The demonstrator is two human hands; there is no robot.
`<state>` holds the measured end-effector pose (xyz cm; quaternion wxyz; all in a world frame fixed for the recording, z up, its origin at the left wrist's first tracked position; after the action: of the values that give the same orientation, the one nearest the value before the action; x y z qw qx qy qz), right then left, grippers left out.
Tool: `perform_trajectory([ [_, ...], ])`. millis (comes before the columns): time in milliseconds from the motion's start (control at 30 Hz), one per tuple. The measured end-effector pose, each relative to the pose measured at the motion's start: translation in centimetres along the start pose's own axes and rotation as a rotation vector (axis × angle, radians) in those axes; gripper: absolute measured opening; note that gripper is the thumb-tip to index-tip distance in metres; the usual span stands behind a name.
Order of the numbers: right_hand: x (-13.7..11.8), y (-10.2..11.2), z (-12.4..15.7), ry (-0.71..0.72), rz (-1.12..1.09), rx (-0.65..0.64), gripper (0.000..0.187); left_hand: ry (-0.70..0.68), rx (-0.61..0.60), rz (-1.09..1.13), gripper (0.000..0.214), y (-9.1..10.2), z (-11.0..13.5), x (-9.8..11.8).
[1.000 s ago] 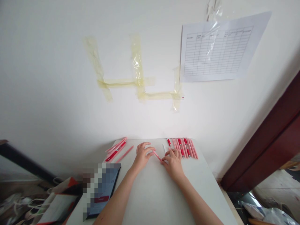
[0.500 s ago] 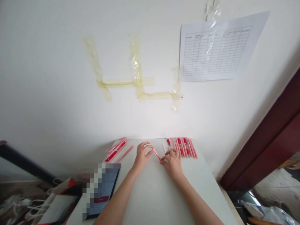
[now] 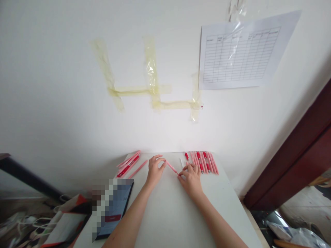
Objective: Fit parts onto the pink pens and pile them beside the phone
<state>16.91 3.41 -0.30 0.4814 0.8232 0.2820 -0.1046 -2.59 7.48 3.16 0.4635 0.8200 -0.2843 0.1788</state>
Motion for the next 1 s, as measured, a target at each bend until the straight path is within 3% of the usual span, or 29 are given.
perform_trajectory([
  [500, 0.2, -0.3, 0.0, 0.041, 0.044, 0.021, 0.012, -0.046, 0.064, 0.125, 0.009, 0.1, 0.0, 0.3],
  [1000, 0.1, -0.1, 0.0, 0.032, 0.057, 0.035, 0.012, 0.117, 0.08, 0.019, 0.01, 0.2, -0.1, -1.1],
])
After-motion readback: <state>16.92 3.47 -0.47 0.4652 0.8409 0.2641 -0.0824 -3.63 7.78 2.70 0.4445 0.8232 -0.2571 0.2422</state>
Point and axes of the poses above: each hand's wrist, its own z-axis away from the middle knuckle, its own y-axis out of the back of the hand, x = y × z, the point moved 6 cm from there along -z, towards the middle knuckle, and after that the axes turned 2 degrees about -z, right-handed, at the moved point
